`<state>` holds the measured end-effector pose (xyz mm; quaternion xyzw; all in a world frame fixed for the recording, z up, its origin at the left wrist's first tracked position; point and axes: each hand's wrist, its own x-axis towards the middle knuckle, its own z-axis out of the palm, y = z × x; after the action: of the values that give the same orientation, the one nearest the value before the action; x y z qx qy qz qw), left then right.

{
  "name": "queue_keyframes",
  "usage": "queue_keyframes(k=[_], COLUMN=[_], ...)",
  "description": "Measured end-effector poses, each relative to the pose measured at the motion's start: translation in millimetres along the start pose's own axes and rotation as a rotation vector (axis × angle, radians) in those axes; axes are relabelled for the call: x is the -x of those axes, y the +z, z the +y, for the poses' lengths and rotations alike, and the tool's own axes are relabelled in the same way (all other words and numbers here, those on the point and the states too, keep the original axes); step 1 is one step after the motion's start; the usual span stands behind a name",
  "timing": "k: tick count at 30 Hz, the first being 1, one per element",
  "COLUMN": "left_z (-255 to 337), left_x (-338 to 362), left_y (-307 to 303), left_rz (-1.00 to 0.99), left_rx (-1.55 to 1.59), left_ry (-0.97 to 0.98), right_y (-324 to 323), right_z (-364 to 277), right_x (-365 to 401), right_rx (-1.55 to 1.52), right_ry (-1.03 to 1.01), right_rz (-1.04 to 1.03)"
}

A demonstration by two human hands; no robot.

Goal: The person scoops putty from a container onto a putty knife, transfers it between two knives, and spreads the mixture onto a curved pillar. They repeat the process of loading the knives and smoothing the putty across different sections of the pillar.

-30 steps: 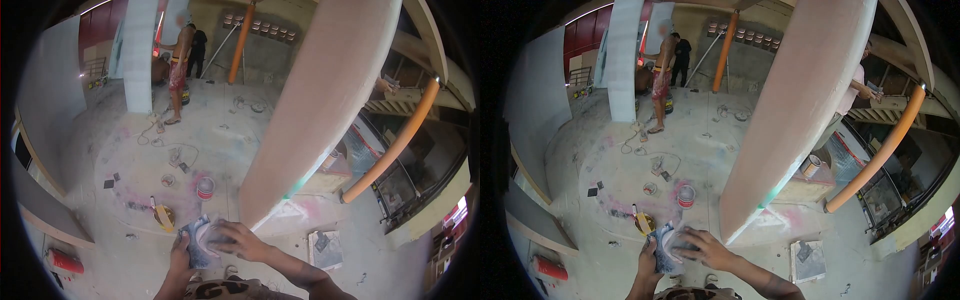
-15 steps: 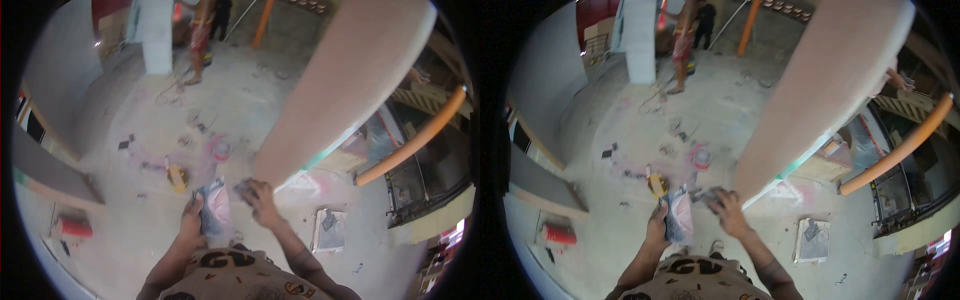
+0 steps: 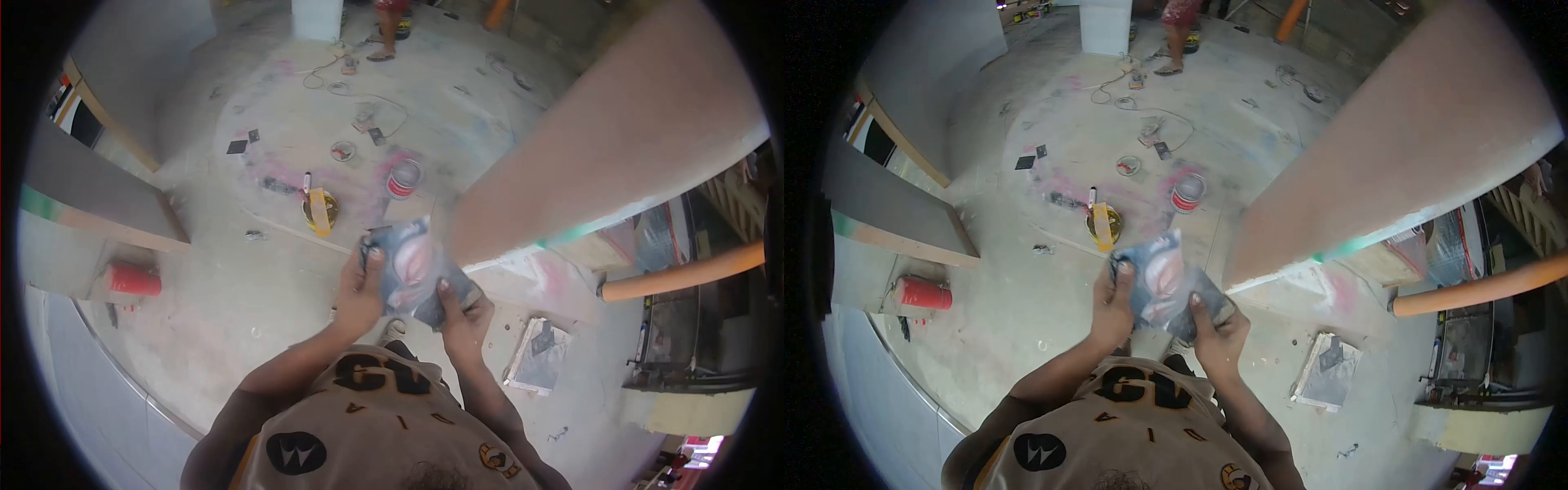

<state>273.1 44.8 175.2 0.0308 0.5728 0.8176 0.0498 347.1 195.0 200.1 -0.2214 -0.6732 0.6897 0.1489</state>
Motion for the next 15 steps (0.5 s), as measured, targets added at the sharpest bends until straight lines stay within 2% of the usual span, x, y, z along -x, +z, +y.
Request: queue_keyframes(k=[2, 4, 6, 8, 10, 12, 13, 14, 15], left_z=[-6, -12, -15, -14, 0, 25, 18, 20, 22], left_x=[16, 22, 23, 17, 6, -1, -5, -6, -7], left_y=[7, 3, -2, -13, -13, -11, -18, -21, -23], left_rz=[-0.122, -0.169, -0.21, -0.19, -0.143, -0.18, -0.199, -0.182, -0.162], left_rx=[-0.167, -0.164, -0.112, -0.137, -0.154, 0.513, 0.568, 0.574, 0.515], left_ry=[0.06, 0.079, 0.015, -0.044, -0.102, -0.694, -0.709, -0.703, -0.711], right_y=[4, 6, -2, -22, -35, -30, -26, -26, -29], right_z=[-10, -19, -22, -13, -20, -45, -46, -36, -20], right_x=[-10, -21, -27, -30, -35, -40, -38, -38, -41], right_rx=[-0.002, -0.067, -0.11, -0.345, -0.246, 0.371, 0.499, 0.492, 0.63], right_ry=[-0.013, -0.106, -0.117, -0.315, -0.269, -1.049, -1.015, -1.014, -1.004], right_rz=[0.053, 0.143, 0.163, -0.046, -0.135, -0.639, -0.755, -0.774, -0.717])
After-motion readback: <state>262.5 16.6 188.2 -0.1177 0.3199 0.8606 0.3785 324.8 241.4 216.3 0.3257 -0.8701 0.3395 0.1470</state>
